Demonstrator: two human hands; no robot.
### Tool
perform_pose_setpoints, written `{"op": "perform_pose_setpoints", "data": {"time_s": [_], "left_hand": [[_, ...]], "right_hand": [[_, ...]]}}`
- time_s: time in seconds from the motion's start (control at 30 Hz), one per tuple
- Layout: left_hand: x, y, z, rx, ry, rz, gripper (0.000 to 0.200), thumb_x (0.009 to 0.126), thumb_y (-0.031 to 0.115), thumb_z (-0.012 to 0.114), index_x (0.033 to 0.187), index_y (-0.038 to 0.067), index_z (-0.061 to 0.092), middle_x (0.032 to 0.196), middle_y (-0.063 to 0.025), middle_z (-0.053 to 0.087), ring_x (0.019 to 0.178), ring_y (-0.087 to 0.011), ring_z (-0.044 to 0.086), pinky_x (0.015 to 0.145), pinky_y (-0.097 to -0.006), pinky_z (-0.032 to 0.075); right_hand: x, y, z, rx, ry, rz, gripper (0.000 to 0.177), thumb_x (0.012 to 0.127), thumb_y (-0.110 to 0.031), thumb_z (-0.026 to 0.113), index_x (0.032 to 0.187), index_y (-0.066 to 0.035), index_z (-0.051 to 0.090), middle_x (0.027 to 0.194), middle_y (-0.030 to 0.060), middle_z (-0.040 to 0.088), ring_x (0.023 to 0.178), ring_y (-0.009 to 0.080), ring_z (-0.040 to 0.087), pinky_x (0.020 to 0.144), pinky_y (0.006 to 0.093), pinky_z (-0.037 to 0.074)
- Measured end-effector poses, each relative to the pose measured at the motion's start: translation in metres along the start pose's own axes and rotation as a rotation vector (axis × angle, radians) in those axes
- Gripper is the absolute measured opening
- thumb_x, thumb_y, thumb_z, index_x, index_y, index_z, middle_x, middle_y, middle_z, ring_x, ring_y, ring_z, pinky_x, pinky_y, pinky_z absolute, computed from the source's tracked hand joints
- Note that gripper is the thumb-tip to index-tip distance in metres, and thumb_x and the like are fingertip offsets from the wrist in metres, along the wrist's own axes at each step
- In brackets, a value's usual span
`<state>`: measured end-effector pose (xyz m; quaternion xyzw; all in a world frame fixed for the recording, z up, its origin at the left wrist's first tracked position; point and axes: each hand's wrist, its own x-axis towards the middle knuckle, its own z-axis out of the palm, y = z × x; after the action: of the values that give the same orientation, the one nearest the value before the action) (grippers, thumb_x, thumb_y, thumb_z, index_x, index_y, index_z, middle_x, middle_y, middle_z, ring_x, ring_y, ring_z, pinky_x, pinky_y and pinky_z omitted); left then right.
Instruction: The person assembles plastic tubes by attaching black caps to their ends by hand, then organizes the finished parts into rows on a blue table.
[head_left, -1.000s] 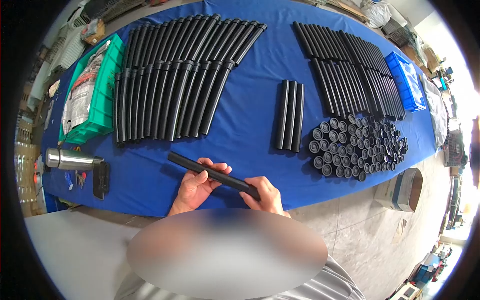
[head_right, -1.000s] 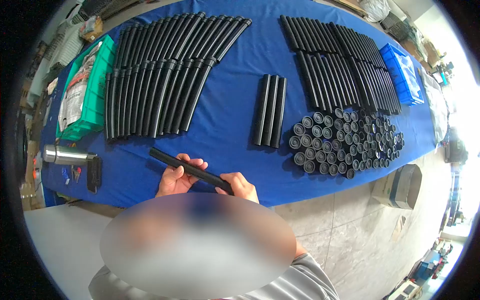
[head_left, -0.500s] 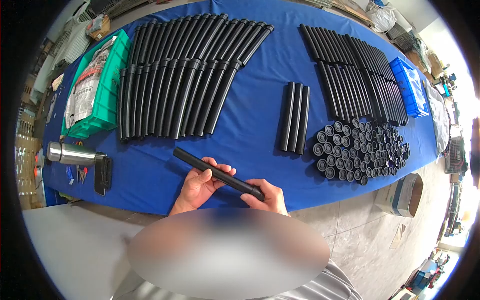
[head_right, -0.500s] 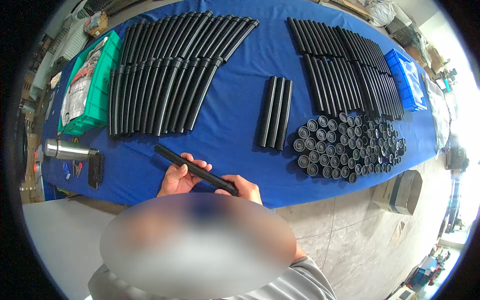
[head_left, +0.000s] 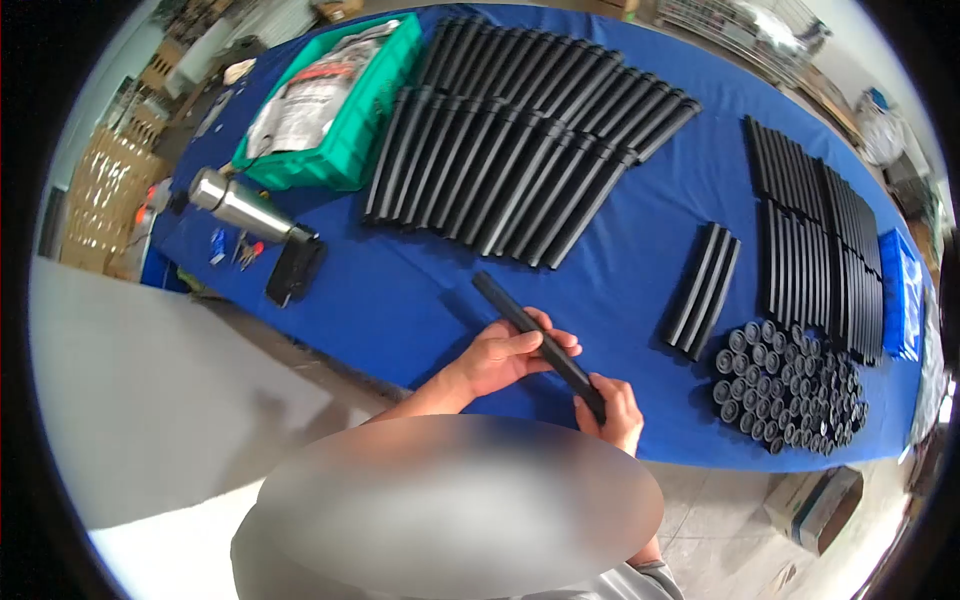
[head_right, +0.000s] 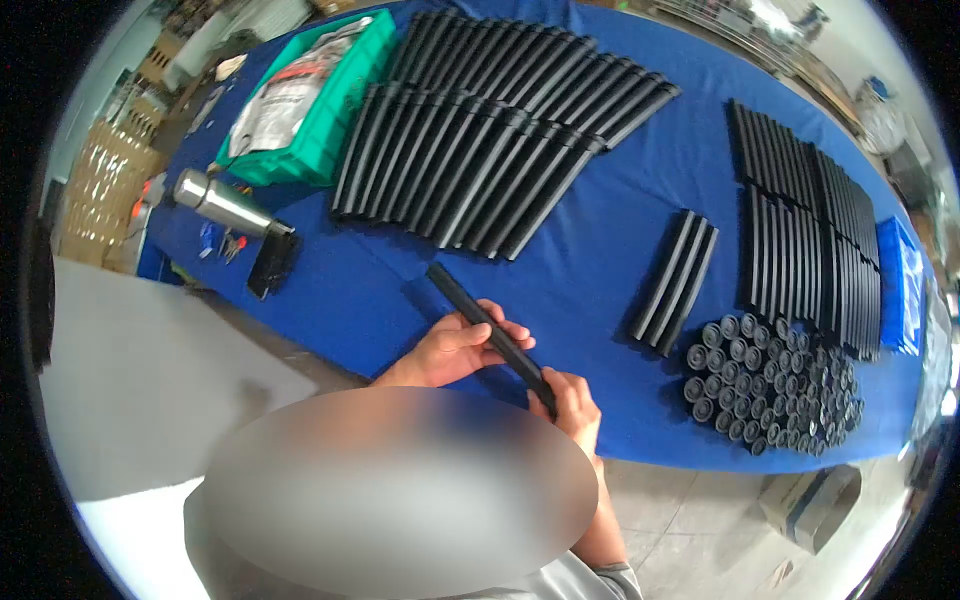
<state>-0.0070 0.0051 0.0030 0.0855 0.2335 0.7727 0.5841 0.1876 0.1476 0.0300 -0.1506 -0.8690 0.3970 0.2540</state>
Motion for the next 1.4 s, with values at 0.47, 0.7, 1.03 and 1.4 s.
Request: {"op": "perform_pose_setpoints", "data": {"time_s": [0.47, 0.7, 1.03, 1.4], "left_hand": [[0.003, -0.003, -0.008, -0.038, -0.011, 0.001, 0.023, 0.101, 0.012, 0.068, 0.123, 0.012, 0.061, 0.131, -0.0185, 0.069, 0.137, -0.0375, 0.058, 0.117, -0.0546, 0.046], [0.002, -0.002, -0.007, -0.023, -0.023, -0.016, 0.024, 0.102, 0.013, 0.068, 0.124, 0.012, 0.061, 0.133, -0.0188, 0.068, 0.135, -0.0366, 0.059, 0.115, -0.054, 0.048], [0.0, 0.0, -0.005, -0.019, -0.025, -0.011, 0.027, 0.101, 0.015, 0.07, 0.125, 0.013, 0.061, 0.135, -0.0192, 0.067, 0.138, -0.0375, 0.057, 0.118, -0.0521, 0.046], [0.002, -0.001, -0.007, -0.011, -0.078, 0.012, 0.027, 0.1, 0.015, 0.07, 0.126, 0.012, 0.062, 0.136, -0.0214, 0.067, 0.138, -0.0379, 0.056, 0.118, -0.0514, 0.045]], "right_hand": [[0.001, -0.006, -0.001, 0.488, -0.074, 0.513, 0.03, 0.092, -0.002, 0.073, 0.12, 0.005, 0.066, 0.082, 0.0058, 0.068, 0.066, 0.0103, 0.066, 0.059, 0.026, 0.057], [0.004, -0.006, -0.002, 0.013, 0.012, -0.025, 0.034, 0.086, 0.0, 0.079, 0.117, 0.002, 0.068, 0.091, 0.0158, 0.068, 0.08, 0.0273, 0.072, 0.065, 0.0344, 0.058], [0.002, -0.003, -0.008, 0.241, -0.058, 0.304, 0.039, 0.085, -0.002, 0.082, 0.121, 0.0, 0.066, 0.107, 0.0185, 0.069, 0.088, 0.0309, 0.071, 0.073, 0.0384, 0.058], [-0.005, -0.004, -0.003, 0.32, -0.059, 0.395, 0.031, 0.087, -0.002, 0.08, 0.116, 0.002, 0.068, 0.091, 0.0152, 0.069, 0.078, 0.0248, 0.069, 0.071, 0.0358, 0.055]]}}
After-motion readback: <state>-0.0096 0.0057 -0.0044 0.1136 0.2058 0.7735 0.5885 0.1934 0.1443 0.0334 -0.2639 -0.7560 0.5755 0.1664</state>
